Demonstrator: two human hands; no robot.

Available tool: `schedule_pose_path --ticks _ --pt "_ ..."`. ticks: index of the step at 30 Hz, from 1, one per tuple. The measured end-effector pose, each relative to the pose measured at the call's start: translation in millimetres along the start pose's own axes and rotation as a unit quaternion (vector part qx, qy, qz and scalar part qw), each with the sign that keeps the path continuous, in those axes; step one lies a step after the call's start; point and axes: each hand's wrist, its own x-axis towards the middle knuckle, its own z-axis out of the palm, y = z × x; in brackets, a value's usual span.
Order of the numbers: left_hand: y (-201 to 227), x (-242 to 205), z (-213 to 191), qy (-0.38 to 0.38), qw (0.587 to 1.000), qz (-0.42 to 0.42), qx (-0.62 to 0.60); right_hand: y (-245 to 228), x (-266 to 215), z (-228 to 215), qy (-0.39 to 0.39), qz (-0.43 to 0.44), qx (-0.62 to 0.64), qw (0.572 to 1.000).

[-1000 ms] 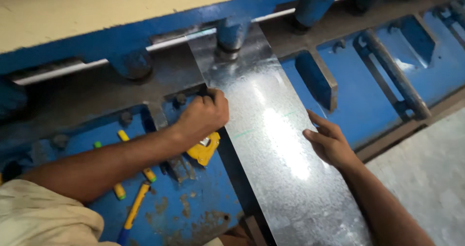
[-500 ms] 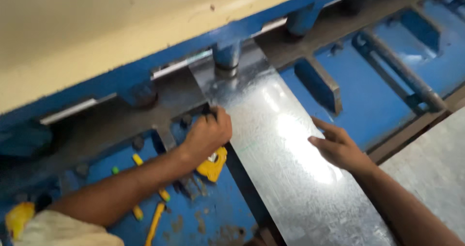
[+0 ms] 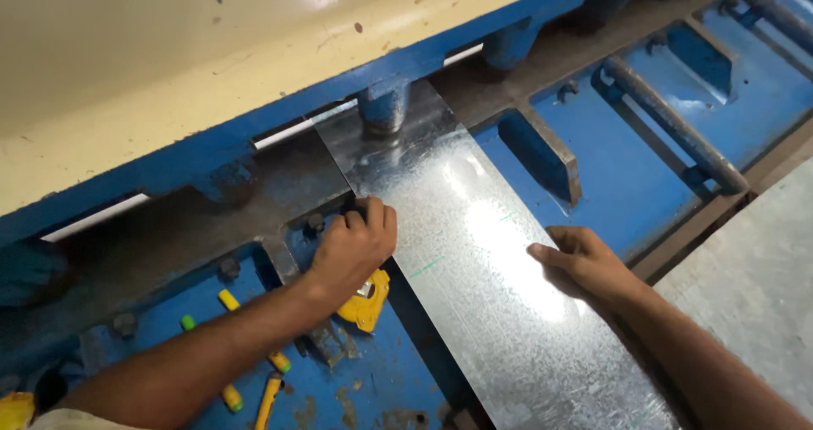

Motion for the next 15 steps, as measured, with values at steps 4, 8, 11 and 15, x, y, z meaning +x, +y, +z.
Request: schedule_pose_path --ticks 4,8,11,15 --pt "-6 2 -8 0.011 0.999 -0.022 0.037 -20 11 5 0.039 0.055 -0.075 0.995" --pt "-11 6 -14 0.024 0.999 -0.001 0.038 -59 74 13 0.061 -0.030 -0.228 0.971" --pt "-13 7 -15 0.031 0.999 0.008 0.010 -99 110 19 0.138 -0.103 -0.374 0.911" --pt "-15 3 -10 0.084 0.996 0.012 -0.031 -107 81 8 0.153 -0.129 -0.242 0.949"
